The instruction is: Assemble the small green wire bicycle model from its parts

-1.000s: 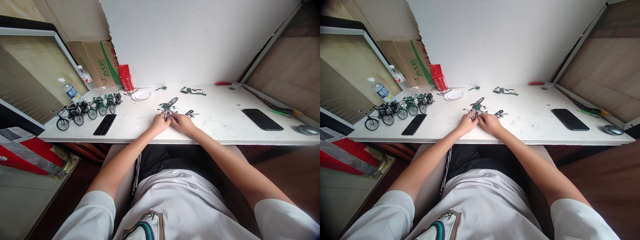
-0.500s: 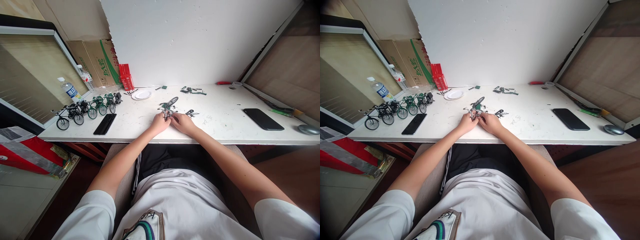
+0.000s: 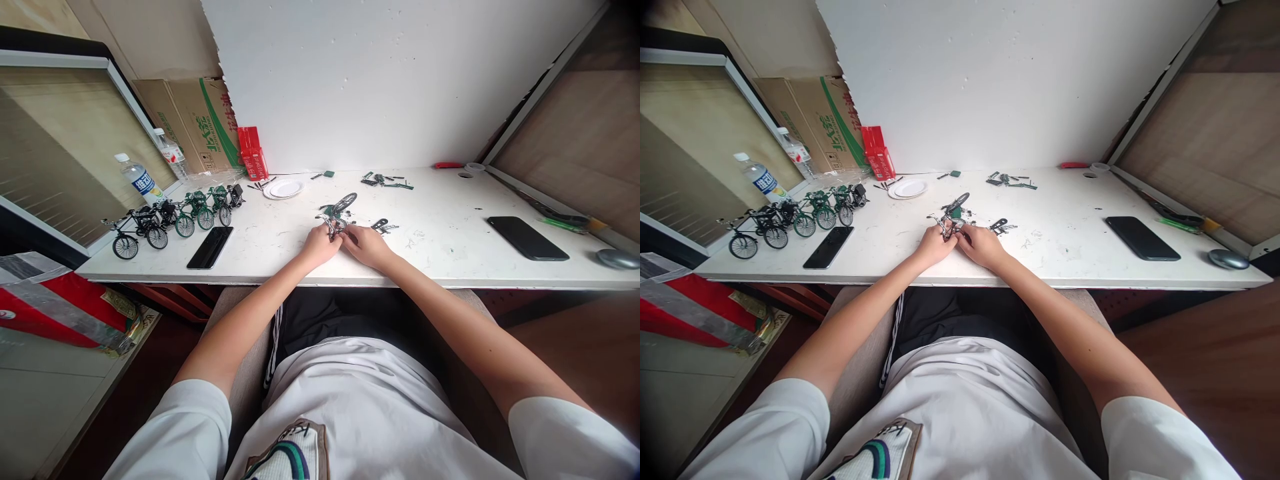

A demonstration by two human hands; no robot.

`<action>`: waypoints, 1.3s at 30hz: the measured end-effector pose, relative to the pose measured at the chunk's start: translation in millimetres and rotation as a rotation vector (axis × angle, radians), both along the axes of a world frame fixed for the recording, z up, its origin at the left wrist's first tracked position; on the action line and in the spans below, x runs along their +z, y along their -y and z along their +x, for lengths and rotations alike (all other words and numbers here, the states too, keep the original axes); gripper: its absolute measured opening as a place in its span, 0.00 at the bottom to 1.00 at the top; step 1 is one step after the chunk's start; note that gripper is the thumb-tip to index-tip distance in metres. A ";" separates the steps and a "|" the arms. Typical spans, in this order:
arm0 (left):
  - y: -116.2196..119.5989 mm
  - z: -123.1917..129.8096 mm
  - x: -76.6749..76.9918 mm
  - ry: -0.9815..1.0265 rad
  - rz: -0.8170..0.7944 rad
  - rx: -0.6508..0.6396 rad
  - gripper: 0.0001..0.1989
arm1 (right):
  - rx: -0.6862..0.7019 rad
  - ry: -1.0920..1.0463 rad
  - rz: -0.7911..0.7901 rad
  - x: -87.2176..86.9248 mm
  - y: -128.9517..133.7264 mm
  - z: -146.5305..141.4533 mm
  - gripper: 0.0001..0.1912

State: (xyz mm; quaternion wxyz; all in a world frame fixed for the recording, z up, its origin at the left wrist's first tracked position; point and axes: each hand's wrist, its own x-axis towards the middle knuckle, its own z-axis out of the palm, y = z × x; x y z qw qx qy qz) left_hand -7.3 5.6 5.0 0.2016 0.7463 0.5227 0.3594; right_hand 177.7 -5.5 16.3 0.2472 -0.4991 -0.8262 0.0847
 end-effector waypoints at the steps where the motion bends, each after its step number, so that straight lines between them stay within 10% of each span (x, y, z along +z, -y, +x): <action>1: 0.2 0.0 0.2 0.001 0.001 -0.002 0.05 | -0.001 0.000 0.000 0.0 0.0 0.0 0.16; 39: 2.2 -0.2 2.2 0.009 -0.004 -0.008 0.04 | -0.007 0.011 0.004 -0.2 0.5 0.1 0.16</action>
